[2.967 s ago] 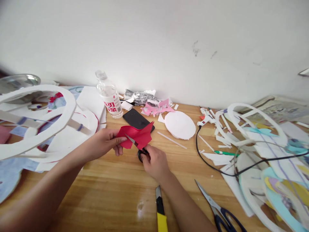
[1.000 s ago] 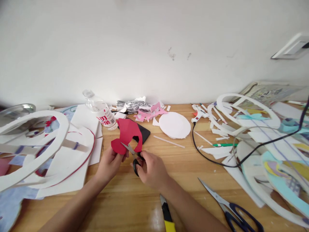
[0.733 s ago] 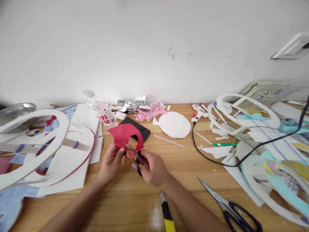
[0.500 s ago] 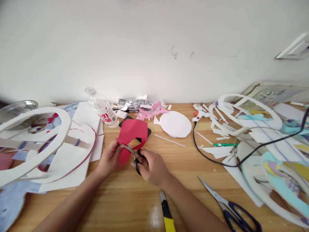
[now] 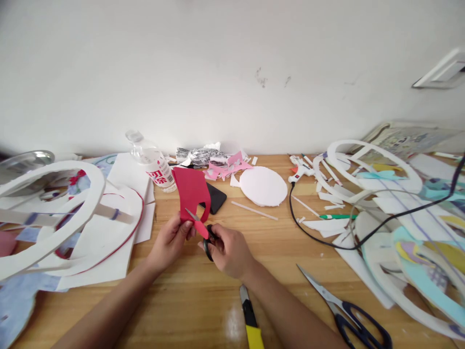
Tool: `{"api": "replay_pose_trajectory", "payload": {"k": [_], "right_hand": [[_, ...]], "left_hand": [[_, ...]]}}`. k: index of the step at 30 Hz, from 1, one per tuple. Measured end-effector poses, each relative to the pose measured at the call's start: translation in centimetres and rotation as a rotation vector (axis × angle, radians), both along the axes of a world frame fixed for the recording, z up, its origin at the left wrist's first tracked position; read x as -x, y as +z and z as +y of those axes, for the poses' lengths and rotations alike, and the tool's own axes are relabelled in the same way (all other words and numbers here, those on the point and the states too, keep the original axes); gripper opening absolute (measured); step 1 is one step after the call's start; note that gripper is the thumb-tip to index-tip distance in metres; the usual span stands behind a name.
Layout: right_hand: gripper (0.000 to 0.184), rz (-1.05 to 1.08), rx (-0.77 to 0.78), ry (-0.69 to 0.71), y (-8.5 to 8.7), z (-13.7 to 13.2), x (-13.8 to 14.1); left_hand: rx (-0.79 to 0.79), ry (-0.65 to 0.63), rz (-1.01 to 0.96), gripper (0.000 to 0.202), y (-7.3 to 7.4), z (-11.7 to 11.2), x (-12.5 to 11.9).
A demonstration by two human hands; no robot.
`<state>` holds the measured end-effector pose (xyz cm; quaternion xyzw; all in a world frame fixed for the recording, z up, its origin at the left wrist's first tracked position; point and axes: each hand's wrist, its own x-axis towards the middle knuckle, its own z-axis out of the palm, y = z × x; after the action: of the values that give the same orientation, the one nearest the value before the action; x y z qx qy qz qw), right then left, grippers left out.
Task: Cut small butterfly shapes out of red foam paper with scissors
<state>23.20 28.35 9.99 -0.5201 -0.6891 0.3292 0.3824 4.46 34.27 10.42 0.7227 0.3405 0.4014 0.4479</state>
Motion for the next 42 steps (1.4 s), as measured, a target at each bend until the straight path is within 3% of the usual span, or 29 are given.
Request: {"api": "replay_pose_trajectory", "payload": {"k": [8, 17, 25, 33, 42], "right_hand": [[0.024, -0.015, 0.012, -0.006, -0.2, 0.0, 0.0], [0.004, -0.095, -0.023, -0.004, -0.8, 0.2, -0.1], [0.006, -0.146, -0.039, -0.043, -0.9, 0.2, -0.1], [0.007, -0.121, -0.027, -0.057, -0.5, 0.2, 0.1], [0.007, -0.098, -0.026, -0.02, -0.6, 0.3, -0.2]], "left_hand": [[0.169, 0.004, -0.158, 0.026, 0.3, -0.3, -0.5], [0.23, 0.046, -0.169, 0.021, 0.4, -0.6, -1.1], [0.057, 0.196, -0.067, 0.027, 1.8, -0.8, -0.8], [0.139, 0.229, -0.257, 0.02, 2.0, -1.3, -1.5], [0.165, 0.183, -0.013, 0.027, 2.9, -0.9, -0.8]]}}
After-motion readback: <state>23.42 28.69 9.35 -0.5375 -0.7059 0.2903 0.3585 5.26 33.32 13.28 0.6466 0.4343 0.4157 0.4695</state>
